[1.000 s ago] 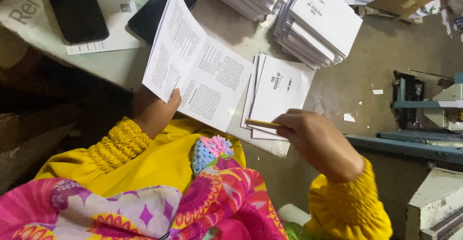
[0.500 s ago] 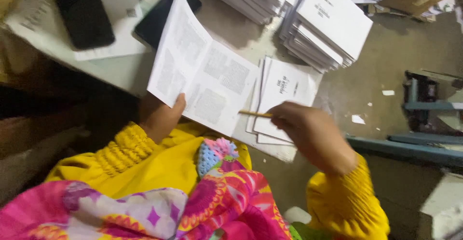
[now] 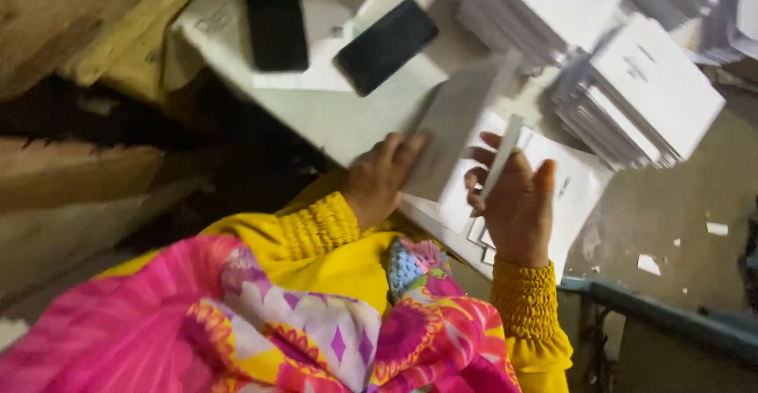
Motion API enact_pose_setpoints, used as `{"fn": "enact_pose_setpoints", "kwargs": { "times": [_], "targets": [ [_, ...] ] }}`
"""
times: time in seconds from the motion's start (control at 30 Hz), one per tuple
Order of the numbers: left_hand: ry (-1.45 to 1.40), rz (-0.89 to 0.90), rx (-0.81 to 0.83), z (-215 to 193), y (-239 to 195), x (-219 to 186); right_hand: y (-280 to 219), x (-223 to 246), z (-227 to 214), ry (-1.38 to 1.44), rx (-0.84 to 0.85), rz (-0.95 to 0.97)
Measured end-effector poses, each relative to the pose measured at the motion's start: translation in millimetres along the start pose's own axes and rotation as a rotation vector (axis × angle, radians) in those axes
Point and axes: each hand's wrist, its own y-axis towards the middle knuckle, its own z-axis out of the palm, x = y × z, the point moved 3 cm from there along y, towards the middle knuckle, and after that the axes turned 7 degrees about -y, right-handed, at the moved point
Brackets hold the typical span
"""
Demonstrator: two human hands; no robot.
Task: Folding printed paper sheets into booklets and creasing them with a hand tool
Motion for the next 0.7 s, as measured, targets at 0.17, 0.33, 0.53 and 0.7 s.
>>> {"fn": "enact_pose_setpoints", "kwargs": {
  "times": [0.17, 0.33, 0.53, 0.7],
  "targets": [
    [0.271, 0.068, -0.108, 18.1, -3.8, -0.9, 8.4, 7.9, 12.5, -0.003, -0.131, 0.020],
    [0.131, 0.109, 0.004, 14.0, -5.9, 3.7, 7.6, -20.2, -12.6, -0.447, -0.587, 0.166],
    [0.135, 0.183, 0.037, -17.0, -4.8, -5.8, 1.6, -50.3, -33.0, -0.869, -0.721, 0.120],
    [-0.021, 0.315, 0.179, -7.2, -21.4, 4.6, -0.3, -56.1, -49.4, -1.038, -0.704, -0.030]
  ]
}}
